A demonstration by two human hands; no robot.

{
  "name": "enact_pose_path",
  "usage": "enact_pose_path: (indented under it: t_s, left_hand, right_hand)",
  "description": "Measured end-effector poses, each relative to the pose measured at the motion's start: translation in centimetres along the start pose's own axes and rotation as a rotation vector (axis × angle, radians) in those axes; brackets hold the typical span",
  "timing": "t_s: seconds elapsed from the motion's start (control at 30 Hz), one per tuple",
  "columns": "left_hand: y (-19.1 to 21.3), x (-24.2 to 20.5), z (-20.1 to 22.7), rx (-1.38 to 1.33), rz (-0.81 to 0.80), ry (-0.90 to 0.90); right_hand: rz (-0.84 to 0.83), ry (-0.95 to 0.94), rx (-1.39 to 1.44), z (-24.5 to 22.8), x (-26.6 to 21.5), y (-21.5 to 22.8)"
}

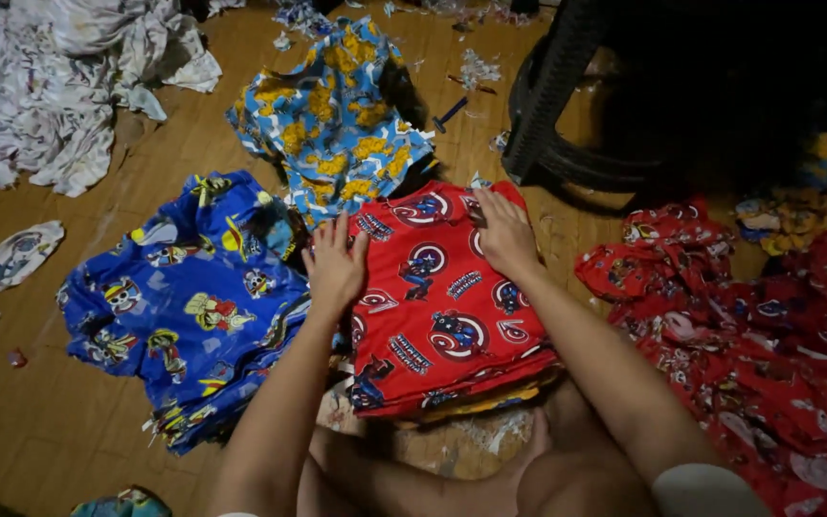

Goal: Trimming loose threads from colorful children's clothing using scissors and stacking the finished pieces.

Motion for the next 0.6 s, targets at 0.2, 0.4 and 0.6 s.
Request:
enact_pose_path:
  t_s: [0.2,0.4,0.6]
  left_hand:
    - [1.2,-3.8,-2.2,0.035,0.113,-0.003]
    - [2.2,-15.7,5.1,0.07,0.228,-0.487]
    - [1.5,-21.0,1.3,0.01,0.265,-0.373]
  right_hand:
    - [-0.09,0.025,0.064,0.5,-0.2,2.6]
    - [0.063,0.31,0.095,-5.7,-9.7,11.1]
    - [-0.018,0.079,0.223,-4.7,-15.0,16.6]
Point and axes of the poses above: each hand's wrist, its own x-axis towards the middle knuckle, its own y-axis out of the back of the hand, z = x × y, the point moved 6 cm from there along x, towards the middle knuckle, and after that the axes turned 10 degrees about -y, right-handed, at the moved point
